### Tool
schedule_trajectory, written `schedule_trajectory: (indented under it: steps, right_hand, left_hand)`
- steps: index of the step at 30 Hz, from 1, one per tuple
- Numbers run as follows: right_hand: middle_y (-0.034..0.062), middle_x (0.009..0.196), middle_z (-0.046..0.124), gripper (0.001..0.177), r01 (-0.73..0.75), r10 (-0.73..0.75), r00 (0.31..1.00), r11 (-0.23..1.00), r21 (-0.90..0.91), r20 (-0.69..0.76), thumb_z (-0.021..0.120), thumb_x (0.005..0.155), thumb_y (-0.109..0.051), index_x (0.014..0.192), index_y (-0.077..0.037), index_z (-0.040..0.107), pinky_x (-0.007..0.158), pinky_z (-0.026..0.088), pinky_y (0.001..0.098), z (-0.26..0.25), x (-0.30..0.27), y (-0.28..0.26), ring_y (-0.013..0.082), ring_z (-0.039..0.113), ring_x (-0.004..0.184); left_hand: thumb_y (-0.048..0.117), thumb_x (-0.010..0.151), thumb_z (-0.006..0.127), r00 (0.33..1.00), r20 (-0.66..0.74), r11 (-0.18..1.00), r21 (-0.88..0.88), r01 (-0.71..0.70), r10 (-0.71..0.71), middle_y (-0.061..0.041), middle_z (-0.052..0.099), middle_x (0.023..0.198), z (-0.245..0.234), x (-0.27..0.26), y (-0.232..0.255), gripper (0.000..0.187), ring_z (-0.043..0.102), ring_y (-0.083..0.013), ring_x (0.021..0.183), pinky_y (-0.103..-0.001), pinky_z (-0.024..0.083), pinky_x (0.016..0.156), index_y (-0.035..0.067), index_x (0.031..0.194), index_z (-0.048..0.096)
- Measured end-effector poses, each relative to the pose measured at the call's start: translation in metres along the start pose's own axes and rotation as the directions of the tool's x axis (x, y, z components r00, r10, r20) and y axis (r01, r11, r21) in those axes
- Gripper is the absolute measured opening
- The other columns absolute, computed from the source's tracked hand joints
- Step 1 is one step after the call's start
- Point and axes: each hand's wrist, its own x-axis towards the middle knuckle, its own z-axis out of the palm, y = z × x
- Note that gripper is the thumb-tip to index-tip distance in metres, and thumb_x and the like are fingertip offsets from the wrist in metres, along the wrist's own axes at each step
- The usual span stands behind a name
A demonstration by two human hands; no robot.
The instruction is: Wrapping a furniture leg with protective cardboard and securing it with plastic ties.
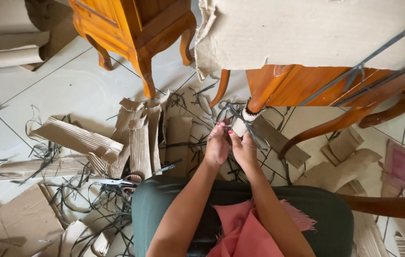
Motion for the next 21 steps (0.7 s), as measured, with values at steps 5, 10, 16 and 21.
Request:
schedule_trajectory:
  steps: [5,10,16,21]
  right_hand:
    - [0.0282,0.130,0.064,0.063,-0.093,0.083,0.995,0.978,0.188,0.063,0.077,0.095,-0.040,0.137,0.001,0.056,0.096,0.056,0.0513,-0.019,-0.017,-0.048,0.0402,0.064,0.120]
    - [0.0128,0.123,0.066,0.035,-0.190,0.098,0.974,0.850,0.492,0.206,0.071,0.094,-0.018,0.125,-0.004,0.065,0.093,0.058,0.0482,-0.047,-0.028,-0.065,0.0261,0.064,0.113]
    - [0.0188,0.121,0.067,0.038,-0.224,0.121,0.970,0.787,0.575,0.212,0.056,0.094,-0.005,0.131,-0.002,0.065,0.092,0.059,0.0466,-0.052,-0.026,-0.073,0.0283,0.066,0.111]
    - [0.0094,0.101,0.063,0.033,-0.115,0.051,0.993,0.567,0.816,0.105,0.062,0.094,0.004,0.124,-0.008,0.066,0.053,0.043,0.0202,-0.010,-0.001,0.020,0.0167,0.056,0.079]
  left_hand:
    - [0.017,0.104,0.061,0.973,0.061,0.782,0.584,-0.216,0.223,-0.009,0.067,0.089,0.005,-0.044,0.034,0.021,0.062,-0.0199,0.092,-0.036,0.050,0.093,0.009,0.093,0.077]
    - [0.017,0.101,0.064,0.849,0.329,0.410,0.765,-0.496,0.414,-0.008,0.067,0.088,0.021,-0.065,0.043,0.020,0.063,-0.0271,0.096,-0.041,0.048,0.097,0.018,0.089,0.080]
    - [0.017,0.095,0.070,0.715,0.529,0.229,0.707,-0.669,0.457,-0.004,0.069,0.089,0.033,-0.067,0.048,0.017,0.067,-0.0264,0.092,-0.040,0.050,0.091,0.022,0.084,0.081]
    - [0.010,0.096,0.071,0.721,0.542,0.341,0.642,-0.687,0.431,-0.009,0.073,0.083,0.018,-0.051,0.038,0.016,0.068,-0.0318,0.095,-0.043,0.051,0.093,0.013,0.082,0.079]
